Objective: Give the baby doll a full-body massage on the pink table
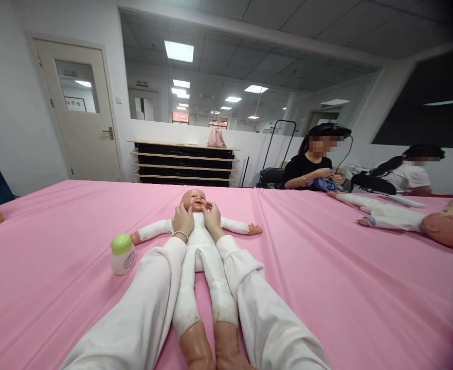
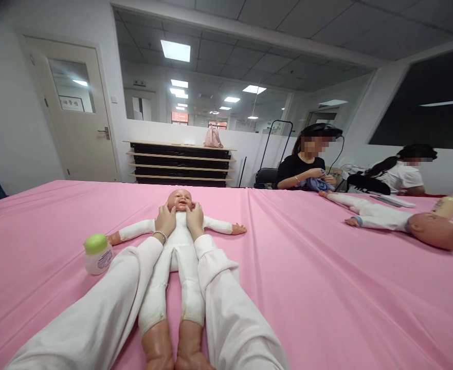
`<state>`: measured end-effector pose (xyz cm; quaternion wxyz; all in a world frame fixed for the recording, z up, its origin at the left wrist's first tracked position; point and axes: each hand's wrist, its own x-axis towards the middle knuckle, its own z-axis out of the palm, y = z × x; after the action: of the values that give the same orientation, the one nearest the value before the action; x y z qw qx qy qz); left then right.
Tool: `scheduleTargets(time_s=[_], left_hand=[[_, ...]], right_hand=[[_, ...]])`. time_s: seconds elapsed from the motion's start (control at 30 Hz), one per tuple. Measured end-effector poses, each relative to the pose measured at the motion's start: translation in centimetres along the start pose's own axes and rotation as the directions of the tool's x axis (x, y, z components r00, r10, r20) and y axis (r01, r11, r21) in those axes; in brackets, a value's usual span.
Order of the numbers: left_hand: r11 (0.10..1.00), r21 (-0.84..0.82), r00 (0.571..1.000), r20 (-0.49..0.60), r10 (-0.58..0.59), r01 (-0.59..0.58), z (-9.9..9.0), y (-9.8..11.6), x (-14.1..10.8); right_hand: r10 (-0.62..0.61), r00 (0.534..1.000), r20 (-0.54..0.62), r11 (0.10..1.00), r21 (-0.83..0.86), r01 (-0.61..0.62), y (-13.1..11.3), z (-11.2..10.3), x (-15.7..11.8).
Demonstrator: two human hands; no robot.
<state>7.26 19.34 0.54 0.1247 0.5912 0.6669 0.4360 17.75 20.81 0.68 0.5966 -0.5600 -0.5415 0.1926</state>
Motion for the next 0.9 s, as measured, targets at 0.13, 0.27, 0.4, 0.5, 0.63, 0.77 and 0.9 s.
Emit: scheduleTargets(time_s=[0.13,0.27,0.4,0.5,0.63,0.77,0.9], left_hand=[[1.000,-0.008,1.000,0.000,-0.001,0.001,-0.01,-0.02,0.03],[1.000,-0.010,1.000,0.003,-0.008,0.008,-0.07,-0.05,0.04],[1.000,-0.004,1.000,0.009,-0.017,0.017,-0.10,-0.07,0.06],[0.999,-0.002,0.999,0.014,-0.032,0.032,-0.17,-0.01,0.03],[1.000,0.003,1.000,0.019,-0.007,0.007,-0.36,0.14,-0.07],[1.000,0.015,1.000,0.019,-0.012,0.011,-0.55,0.27,-0.17],[1.000,0.003,1.000,0.027,-0.007,0.007,-0.67,0.31,-0.23]], right_hand=[[-0.011,1.000,0.003,1.000,0.005,0.011,0.16,0.08,0.13],[-0.004,1.000,0.011,1.000,0.014,0.004,0.18,0.11,0.10],[0.000,1.000,0.018,1.000,0.030,0.000,0.09,0.11,0.07],[-0.007,1.000,0.017,1.000,0.023,0.006,0.23,0.16,0.15],[-0.024,1.000,0.002,1.000,0.001,0.024,0.61,0.28,0.31],[-0.032,0.999,0.007,0.999,0.002,0.032,0.68,0.31,0.33],[-0.012,1.000,0.020,1.000,0.019,0.012,0.27,0.15,0.17]])
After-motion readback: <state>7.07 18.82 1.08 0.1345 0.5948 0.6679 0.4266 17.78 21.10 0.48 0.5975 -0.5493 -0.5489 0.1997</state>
